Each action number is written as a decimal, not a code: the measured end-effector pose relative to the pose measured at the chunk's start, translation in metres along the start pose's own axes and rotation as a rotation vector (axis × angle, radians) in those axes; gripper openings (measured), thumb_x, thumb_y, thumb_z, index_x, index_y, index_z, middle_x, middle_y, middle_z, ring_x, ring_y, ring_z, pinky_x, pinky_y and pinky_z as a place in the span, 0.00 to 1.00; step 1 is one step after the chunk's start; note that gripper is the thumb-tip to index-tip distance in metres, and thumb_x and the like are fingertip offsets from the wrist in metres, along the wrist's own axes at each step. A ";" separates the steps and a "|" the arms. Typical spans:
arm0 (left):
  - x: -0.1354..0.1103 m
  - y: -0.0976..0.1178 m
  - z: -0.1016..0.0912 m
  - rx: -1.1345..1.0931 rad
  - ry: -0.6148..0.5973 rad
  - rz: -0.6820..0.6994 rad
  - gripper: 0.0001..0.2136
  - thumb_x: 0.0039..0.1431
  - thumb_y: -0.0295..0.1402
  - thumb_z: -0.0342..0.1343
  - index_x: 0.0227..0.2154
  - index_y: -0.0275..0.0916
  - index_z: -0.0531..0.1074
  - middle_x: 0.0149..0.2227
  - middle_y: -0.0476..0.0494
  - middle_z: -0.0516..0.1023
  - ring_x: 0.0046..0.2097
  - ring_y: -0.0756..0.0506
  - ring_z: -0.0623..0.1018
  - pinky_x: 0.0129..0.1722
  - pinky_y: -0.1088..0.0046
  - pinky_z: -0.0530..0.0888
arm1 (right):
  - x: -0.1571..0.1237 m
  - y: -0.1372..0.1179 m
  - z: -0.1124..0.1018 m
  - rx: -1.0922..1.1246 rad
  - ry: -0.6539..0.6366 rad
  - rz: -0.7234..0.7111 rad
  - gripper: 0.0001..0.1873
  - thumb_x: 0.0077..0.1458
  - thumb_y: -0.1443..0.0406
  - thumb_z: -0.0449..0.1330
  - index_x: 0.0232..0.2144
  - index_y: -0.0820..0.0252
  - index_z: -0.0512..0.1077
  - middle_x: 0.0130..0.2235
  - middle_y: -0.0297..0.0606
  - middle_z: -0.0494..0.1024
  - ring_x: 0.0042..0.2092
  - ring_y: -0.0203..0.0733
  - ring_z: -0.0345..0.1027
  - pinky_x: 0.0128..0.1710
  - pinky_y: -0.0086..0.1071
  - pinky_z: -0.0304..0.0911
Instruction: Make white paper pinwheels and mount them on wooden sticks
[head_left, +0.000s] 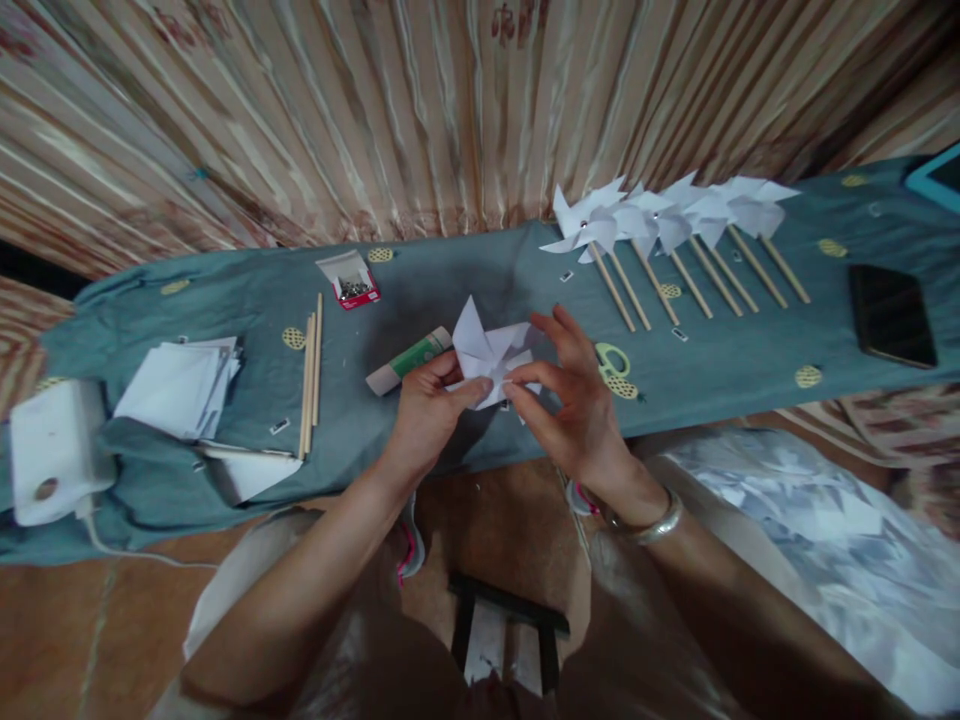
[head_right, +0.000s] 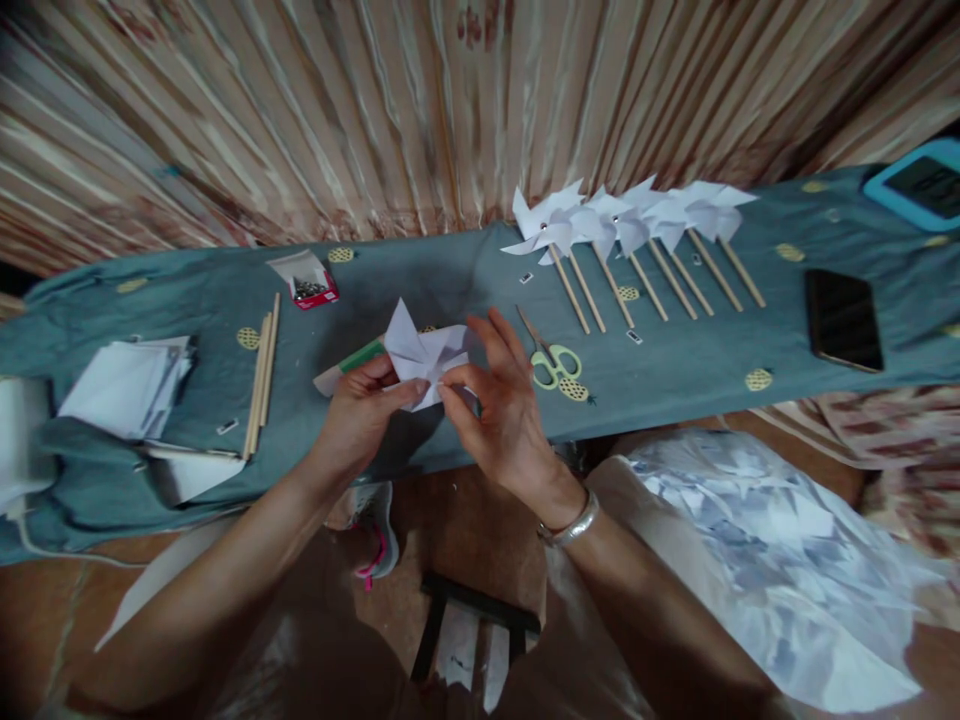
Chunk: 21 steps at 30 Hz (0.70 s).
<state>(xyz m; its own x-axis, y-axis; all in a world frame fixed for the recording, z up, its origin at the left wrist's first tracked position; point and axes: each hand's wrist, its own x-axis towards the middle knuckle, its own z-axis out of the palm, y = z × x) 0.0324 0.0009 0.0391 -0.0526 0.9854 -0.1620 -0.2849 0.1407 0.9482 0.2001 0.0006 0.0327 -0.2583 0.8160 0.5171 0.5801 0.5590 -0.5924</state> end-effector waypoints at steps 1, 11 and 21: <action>0.000 0.000 0.000 0.022 0.003 0.014 0.09 0.41 0.28 0.67 0.30 0.40 0.82 0.30 0.51 0.83 0.31 0.49 0.77 0.36 0.73 0.73 | 0.001 0.000 0.001 0.000 0.007 0.004 0.03 0.61 0.62 0.60 0.34 0.50 0.74 0.65 0.31 0.64 0.71 0.54 0.48 0.68 0.57 0.52; -0.001 -0.002 0.001 0.028 0.005 0.011 0.08 0.46 0.35 0.66 0.31 0.39 0.83 0.31 0.48 0.83 0.33 0.46 0.78 0.38 0.70 0.72 | 0.004 0.000 0.006 -0.063 0.030 -0.015 0.02 0.61 0.61 0.60 0.35 0.49 0.73 0.64 0.31 0.64 0.70 0.54 0.50 0.68 0.56 0.54; 0.000 -0.007 0.001 0.074 0.034 0.029 0.08 0.47 0.38 0.69 0.29 0.40 0.83 0.31 0.48 0.84 0.32 0.48 0.77 0.38 0.71 0.72 | 0.007 -0.002 0.009 -0.026 0.046 0.047 0.03 0.58 0.62 0.63 0.31 0.53 0.74 0.63 0.33 0.66 0.70 0.56 0.51 0.68 0.53 0.52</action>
<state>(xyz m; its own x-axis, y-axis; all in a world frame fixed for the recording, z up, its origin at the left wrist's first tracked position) 0.0350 -0.0003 0.0329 -0.0924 0.9856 -0.1419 -0.2112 0.1199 0.9701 0.1905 0.0060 0.0320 -0.1949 0.8333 0.5173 0.6104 0.5159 -0.6010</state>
